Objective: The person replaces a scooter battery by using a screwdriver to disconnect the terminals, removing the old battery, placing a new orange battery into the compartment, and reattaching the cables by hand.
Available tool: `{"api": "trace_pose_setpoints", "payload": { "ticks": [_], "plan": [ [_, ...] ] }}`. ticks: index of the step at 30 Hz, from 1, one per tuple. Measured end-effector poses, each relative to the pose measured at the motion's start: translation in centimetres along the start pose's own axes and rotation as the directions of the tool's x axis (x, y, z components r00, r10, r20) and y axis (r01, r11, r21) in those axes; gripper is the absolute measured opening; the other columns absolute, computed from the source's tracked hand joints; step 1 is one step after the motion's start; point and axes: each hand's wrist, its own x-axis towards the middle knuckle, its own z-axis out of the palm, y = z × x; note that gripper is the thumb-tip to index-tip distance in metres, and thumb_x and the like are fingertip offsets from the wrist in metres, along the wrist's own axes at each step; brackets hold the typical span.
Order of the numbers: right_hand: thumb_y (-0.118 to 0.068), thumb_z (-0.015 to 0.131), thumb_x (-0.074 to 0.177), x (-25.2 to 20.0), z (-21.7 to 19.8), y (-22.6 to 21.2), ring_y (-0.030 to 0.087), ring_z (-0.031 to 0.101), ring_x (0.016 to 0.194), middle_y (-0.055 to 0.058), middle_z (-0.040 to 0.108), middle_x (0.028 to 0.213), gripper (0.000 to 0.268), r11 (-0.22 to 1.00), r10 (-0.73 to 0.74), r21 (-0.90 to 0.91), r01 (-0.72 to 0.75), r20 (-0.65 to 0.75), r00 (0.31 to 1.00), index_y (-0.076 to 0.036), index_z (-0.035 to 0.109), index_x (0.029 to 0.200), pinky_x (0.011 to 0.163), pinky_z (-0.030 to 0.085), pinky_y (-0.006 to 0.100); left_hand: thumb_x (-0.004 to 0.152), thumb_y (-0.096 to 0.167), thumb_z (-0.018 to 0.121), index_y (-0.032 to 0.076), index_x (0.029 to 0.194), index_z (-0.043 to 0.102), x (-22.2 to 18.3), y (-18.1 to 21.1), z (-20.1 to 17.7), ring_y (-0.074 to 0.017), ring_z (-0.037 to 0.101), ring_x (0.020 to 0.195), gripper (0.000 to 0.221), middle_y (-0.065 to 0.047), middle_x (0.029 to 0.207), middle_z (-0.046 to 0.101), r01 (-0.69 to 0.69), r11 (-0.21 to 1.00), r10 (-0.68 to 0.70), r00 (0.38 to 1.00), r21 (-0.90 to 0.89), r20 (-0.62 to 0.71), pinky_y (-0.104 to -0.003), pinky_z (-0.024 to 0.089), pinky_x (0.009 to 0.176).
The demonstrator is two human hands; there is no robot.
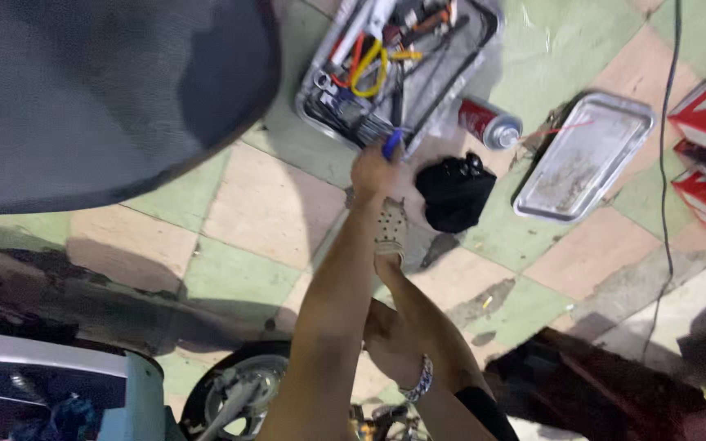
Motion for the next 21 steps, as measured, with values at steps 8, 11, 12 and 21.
{"api": "trace_pose_setpoints", "payload": {
  "ticks": [8, 11, 12, 21],
  "plan": [
    [-0.012, 0.067, 0.099, -0.2, -0.9, -1.8, 0.018, 0.065, 0.087, 0.011, 0.071, 0.099, 0.026, 0.972, -0.104, -0.217, 0.092, -0.045, 0.994, 0.006, 0.067, 0.117, 0.076, 0.056, 0.031, 0.098, 0.051, 0.062, -0.002, 0.102, 0.067, 3.7, 1.9, 2.5, -0.0493, 0.069, 0.100, 0.053, -0.029, 0.105, 0.073, 0.632, 0.768, -0.641, 0.757, -0.110, -0.128, -0.057, 0.053, 0.088],
    [-0.013, 0.067, 0.098, 0.5, -3.8, -1.7, 0.019, 0.066, 0.089, 0.012, 0.072, 0.101, 0.027, 0.956, -0.133, -0.268, 0.115, -0.050, 0.990, 0.005, 0.067, 0.116, 0.078, 0.056, 0.031, 0.082, 0.050, 0.078, -0.011, 0.119, 0.048, 5.2, 1.7, 4.5, -0.0489, 0.068, 0.099, 0.077, -0.033, 0.106, 0.069, 0.688, 0.666, -0.743, 0.643, -0.288, -0.186, -0.052, 0.055, 0.087],
    [-0.014, 0.067, 0.097, 0.5, -2.9, -1.9, 0.019, 0.066, 0.090, 0.012, 0.072, 0.102, 0.027, 0.942, -0.158, -0.305, 0.137, -0.046, 0.986, 0.005, 0.067, 0.116, 0.078, 0.056, 0.032, 0.082, 0.050, 0.078, -0.011, 0.119, 0.048, 5.8, 1.6, 5.1, -0.0489, 0.068, 0.099, 0.077, -0.033, 0.106, 0.069, 0.687, 0.669, -0.741, 0.643, -0.283, -0.191, -0.052, 0.055, 0.087],
    [-0.022, 0.062, 0.097, 2.8, 0.7, -5.5, 0.017, 0.069, 0.079, 0.012, 0.076, 0.095, 0.029, 0.992, 0.033, -0.120, -0.048, -0.120, 0.992, 0.003, 0.069, 0.111, 0.069, 0.057, 0.032, 0.083, 0.033, 0.084, -0.004, 0.094, 0.072, 5.0, 0.0, -0.5, -0.0309, 0.073, 0.079, 0.041, -0.016, 0.088, 0.077, 0.291, 0.799, -0.500, 0.807, -0.526, -0.313, -0.043, 0.055, 0.075]
  ]
}}
